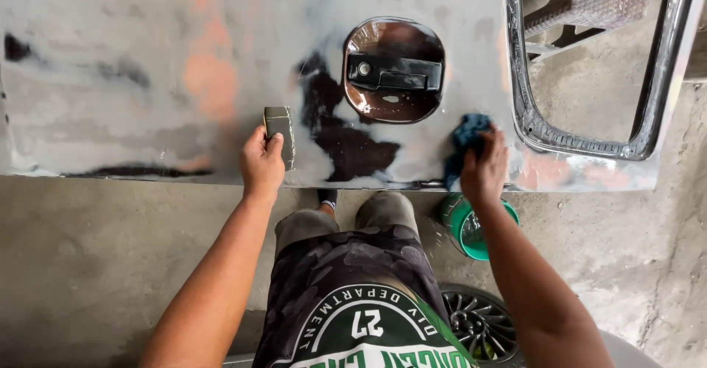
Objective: The person dips a blue cloth into a green bucket of water and wrings it out. They then use the cloth and a small rectangular block to scrub and wipe a silver car door panel, focusing on the area around the door handle. The person repeatedly scrubs the surface and wipes it clean with the cloth.
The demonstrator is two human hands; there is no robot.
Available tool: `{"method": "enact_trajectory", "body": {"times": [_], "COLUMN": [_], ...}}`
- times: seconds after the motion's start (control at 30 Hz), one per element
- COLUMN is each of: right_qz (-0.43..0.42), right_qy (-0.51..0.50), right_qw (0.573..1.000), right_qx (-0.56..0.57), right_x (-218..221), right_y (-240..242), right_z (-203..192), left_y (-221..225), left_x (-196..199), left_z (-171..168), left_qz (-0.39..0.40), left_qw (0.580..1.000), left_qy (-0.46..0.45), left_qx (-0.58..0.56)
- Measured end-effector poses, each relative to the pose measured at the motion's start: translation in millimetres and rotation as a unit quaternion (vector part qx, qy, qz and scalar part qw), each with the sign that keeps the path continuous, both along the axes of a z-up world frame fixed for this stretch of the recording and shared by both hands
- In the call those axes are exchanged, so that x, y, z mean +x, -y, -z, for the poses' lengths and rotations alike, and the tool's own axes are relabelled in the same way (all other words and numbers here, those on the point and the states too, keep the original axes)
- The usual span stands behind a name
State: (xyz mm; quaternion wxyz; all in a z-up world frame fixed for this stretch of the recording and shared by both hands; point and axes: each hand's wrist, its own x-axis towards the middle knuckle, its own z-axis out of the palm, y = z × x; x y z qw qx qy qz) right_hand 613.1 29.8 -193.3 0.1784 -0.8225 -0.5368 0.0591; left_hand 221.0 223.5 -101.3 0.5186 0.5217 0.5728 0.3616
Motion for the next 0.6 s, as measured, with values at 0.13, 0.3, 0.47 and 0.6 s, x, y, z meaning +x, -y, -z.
{"method": "enact_trajectory", "body": {"times": [0.13, 0.3, 0.47, 0.6], "right_qz": [0.118, -0.246, -0.412, -0.285], "right_qy": [-0.180, -0.056, -0.073, -0.042], "right_qw": [0.974, 0.967, 0.900, 0.946], "right_qx": [0.071, -0.044, -0.118, -0.148], "right_x": [-31.7, -171.8, -143.3, -39.7], "right_y": [-55.6, -94.3, -64.9, -35.2], "right_z": [-39.1, -76.8, -87.7, -54.5], "left_y": [-3.6, -4.0, -0.9, 6.2], "left_x": [13.0, 7.9, 12.4, 37.3], "left_z": [-14.7, -4.5, -3.8, -18.6], "left_qz": [-0.006, -0.020, -0.029, -0.066], "left_qw": [0.999, 0.999, 0.999, 0.994], "left_qy": [-0.037, 0.010, -0.008, 0.002], "left_qx": [0.012, -0.033, -0.038, -0.084]}}
